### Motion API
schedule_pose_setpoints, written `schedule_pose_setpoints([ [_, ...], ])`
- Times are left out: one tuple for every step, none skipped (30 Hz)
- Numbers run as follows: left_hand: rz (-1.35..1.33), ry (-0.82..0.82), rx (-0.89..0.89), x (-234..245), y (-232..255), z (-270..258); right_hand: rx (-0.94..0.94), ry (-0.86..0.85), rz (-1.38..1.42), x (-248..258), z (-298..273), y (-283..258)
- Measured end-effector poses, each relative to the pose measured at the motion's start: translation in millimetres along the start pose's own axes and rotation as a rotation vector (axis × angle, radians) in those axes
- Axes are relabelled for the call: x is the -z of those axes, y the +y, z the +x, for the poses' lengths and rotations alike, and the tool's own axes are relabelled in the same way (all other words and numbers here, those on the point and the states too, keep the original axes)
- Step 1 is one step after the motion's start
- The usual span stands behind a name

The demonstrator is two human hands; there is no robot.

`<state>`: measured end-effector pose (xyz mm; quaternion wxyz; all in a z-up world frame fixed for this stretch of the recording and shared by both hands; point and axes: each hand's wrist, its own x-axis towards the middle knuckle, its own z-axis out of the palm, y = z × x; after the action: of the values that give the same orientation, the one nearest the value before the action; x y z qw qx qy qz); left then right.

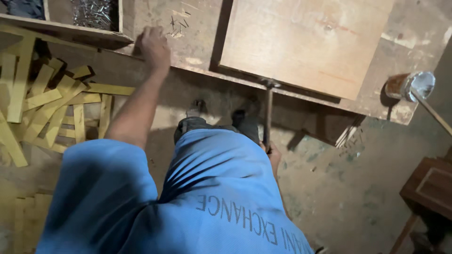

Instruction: The person hammers nails into a large piece of wood and a thin wooden strip. They then apply glue or sealant from a container onto the wooden strip using a small brush.

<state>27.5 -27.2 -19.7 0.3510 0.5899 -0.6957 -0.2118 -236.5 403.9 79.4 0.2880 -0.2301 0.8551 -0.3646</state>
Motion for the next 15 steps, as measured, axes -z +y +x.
schedule_pose_setpoints([
  [0.036, -0.073, 0.013, -2.2, -6.8, 7.5, -0.017, -0.013, -0.042, -1.3, -4.9, -2.0],
  [0.074, -0.15, 0.024, -4.2, -12.2, 14.1, -0.038, -0.026, -0.083, -1.8, -10.3, -4.0],
  [0.111, -0.227, 0.033, -5.3, -15.9, 18.0, -0.059, -0.041, -0.124, -1.3, -15.1, -6.8],
  [0.158, -0.273, 0.003, -5.3, -17.9, 20.6, -0.036, -0.042, -0.115, -1.5, -17.7, -10.3],
  [0.204, -0.319, -0.028, -4.5, -18.7, 23.5, -0.012, -0.044, -0.107, -0.6, -20.1, -14.5],
  [0.252, -0.359, -0.063, -3.5, -18.4, 28.6, 0.016, -0.046, -0.095, -2.3, -20.0, -19.3],
  [0.29, -0.321, -0.131, -2.9, -15.8, 30.2, 0.006, -0.042, -0.096, -2.9, -20.9, -24.2],
  [0.329, -0.282, -0.201, -2.1, -12.3, 28.8, -0.003, -0.039, -0.095, -1.1, -23.6, -28.5],
  [0.367, -0.241, -0.27, -2.2, -6.9, 25.5, -0.013, -0.036, -0.095, 1.6, -26.7, -32.7],
  [0.262, -0.249, -0.178, -5.0, 1.7, 23.1, -0.001, -0.02, -0.096, 1.3, -26.9, -37.6],
  [0.157, -0.258, -0.086, -10.3, 13.2, 18.5, 0.01, -0.004, -0.098, 0.9, -26.6, -42.1],
  [0.055, -0.272, 0.01, -15.1, 24.7, 10.8, 0.017, 0.009, -0.101, 1.1, -28.5, -45.6],
  [-0.155, -0.248, -0.004, -23.6, 39.4, 2.6, 0.049, 0.018, -0.089, 0.9, -29.4, -48.5],
  [-0.362, -0.226, -0.015, -32.0, 54.8, -6.6, 0.08, 0.024, -0.077, 0.4, -31.5, -50.8],
  [-0.416, -0.241, -0.158, -37.9, 69.0, -16.1, 0.11, 0.03, -0.065, -0.5, -33.6, -52.8],
])
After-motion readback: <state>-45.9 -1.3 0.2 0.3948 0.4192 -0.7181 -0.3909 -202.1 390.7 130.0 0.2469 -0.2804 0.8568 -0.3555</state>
